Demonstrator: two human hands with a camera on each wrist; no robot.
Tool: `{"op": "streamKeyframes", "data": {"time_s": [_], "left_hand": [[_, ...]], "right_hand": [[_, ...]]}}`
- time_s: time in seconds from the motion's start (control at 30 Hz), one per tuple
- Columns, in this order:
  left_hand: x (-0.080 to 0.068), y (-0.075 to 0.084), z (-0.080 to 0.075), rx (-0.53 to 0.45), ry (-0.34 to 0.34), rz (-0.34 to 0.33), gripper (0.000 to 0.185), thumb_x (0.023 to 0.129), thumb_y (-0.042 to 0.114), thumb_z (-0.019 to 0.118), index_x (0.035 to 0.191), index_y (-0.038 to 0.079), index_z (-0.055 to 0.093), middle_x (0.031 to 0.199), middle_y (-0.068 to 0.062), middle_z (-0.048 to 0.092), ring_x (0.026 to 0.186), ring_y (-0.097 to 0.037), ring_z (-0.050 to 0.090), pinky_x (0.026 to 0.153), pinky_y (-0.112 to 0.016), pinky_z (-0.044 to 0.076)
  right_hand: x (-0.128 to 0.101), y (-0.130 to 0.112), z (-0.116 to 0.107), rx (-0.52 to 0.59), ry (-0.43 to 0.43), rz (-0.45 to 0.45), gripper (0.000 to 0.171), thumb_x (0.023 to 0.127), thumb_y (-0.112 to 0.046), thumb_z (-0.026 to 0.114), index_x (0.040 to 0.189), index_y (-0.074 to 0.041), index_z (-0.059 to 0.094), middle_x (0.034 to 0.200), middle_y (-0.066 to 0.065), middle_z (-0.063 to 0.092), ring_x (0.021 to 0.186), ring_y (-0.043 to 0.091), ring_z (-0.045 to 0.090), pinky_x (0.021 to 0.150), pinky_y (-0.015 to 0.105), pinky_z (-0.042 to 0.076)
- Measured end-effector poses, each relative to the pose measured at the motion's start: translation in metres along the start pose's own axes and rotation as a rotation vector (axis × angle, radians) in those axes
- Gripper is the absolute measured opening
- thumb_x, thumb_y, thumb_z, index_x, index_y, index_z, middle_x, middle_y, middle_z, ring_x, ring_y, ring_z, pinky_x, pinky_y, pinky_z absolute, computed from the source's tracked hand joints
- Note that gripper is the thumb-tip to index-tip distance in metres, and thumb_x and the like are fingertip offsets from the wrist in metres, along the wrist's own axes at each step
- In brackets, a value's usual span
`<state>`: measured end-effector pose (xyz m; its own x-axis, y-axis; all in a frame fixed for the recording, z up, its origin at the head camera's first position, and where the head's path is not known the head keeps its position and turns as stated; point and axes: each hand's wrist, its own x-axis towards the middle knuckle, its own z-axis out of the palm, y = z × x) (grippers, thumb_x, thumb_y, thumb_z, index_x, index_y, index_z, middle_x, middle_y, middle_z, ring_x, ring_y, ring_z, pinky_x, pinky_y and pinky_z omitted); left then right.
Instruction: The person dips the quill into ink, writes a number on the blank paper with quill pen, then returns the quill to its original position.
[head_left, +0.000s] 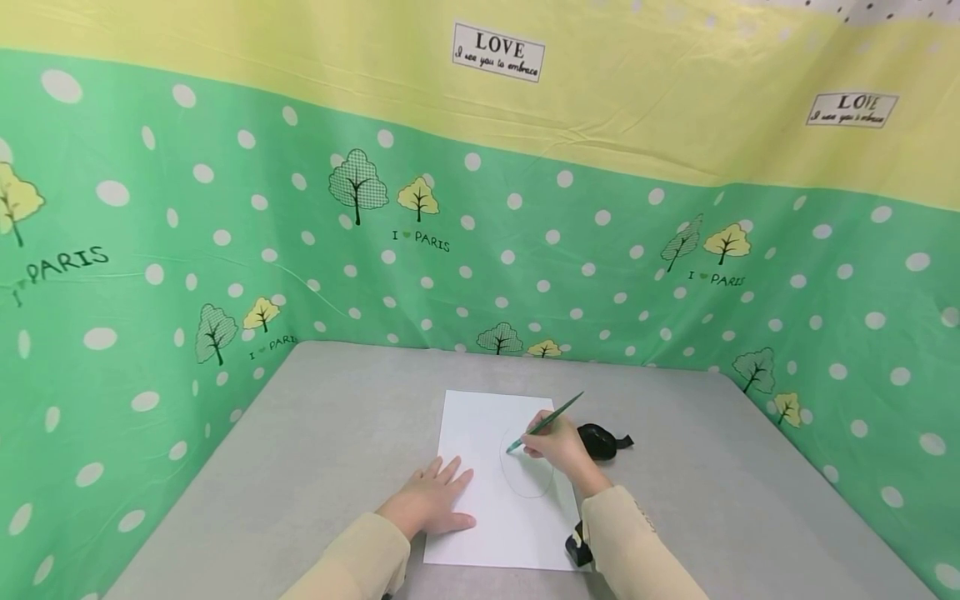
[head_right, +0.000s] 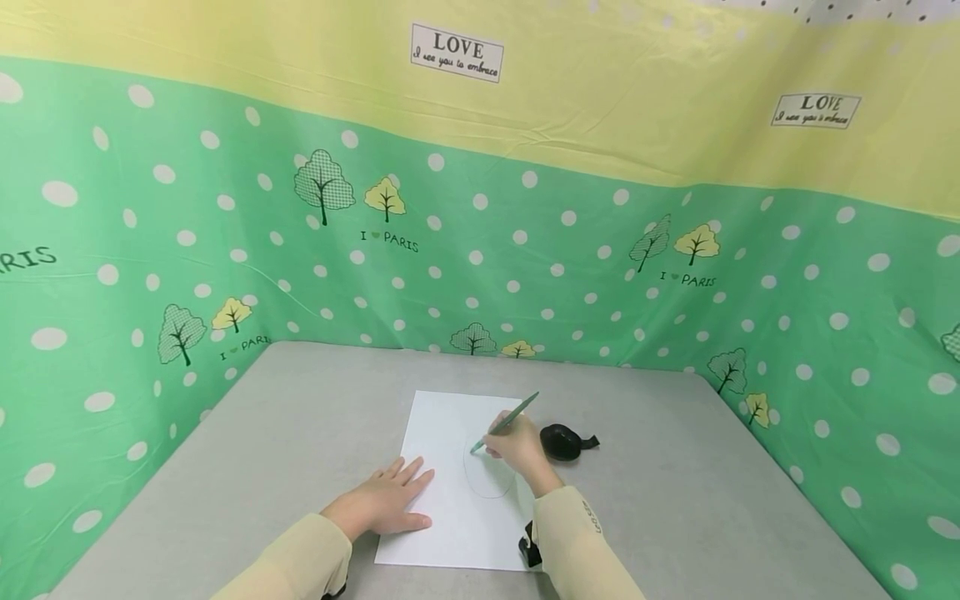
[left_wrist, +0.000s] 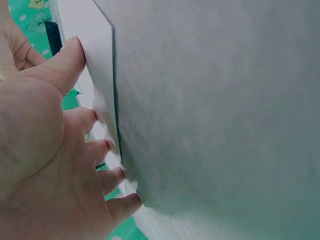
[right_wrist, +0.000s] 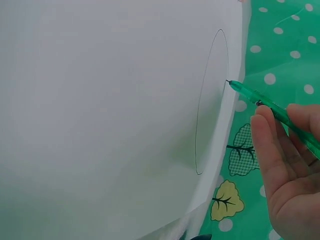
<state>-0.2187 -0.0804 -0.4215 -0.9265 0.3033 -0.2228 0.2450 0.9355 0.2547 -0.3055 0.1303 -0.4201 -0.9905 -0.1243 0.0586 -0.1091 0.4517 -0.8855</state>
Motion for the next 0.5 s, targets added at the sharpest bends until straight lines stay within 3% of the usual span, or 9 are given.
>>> {"op": "streamKeyframes", "data": {"time_s": [0.5], "left_hand": [[0.0010, -0.0015, 0.0018, -0.006, -0.001, 0.008, 0.072, 0.082, 0.052, 0.059, 0.139, 0.011, 0.041, 0.146, -0.012, 0.030, 0.134, -0.036, 0.020, 0.107, -0.052, 0.019]], "right_hand": [[-0.0025, -0.0010, 0.0000, 0.027, -0.010, 0.000, 0.011, 0.078, 0.003, 0.067, 0.077, 0.001, 0.056, 0.069, 0.008, 0.063, 0.064, 0.018, 0.064, 0.061, 0.029, 0.056]]}}
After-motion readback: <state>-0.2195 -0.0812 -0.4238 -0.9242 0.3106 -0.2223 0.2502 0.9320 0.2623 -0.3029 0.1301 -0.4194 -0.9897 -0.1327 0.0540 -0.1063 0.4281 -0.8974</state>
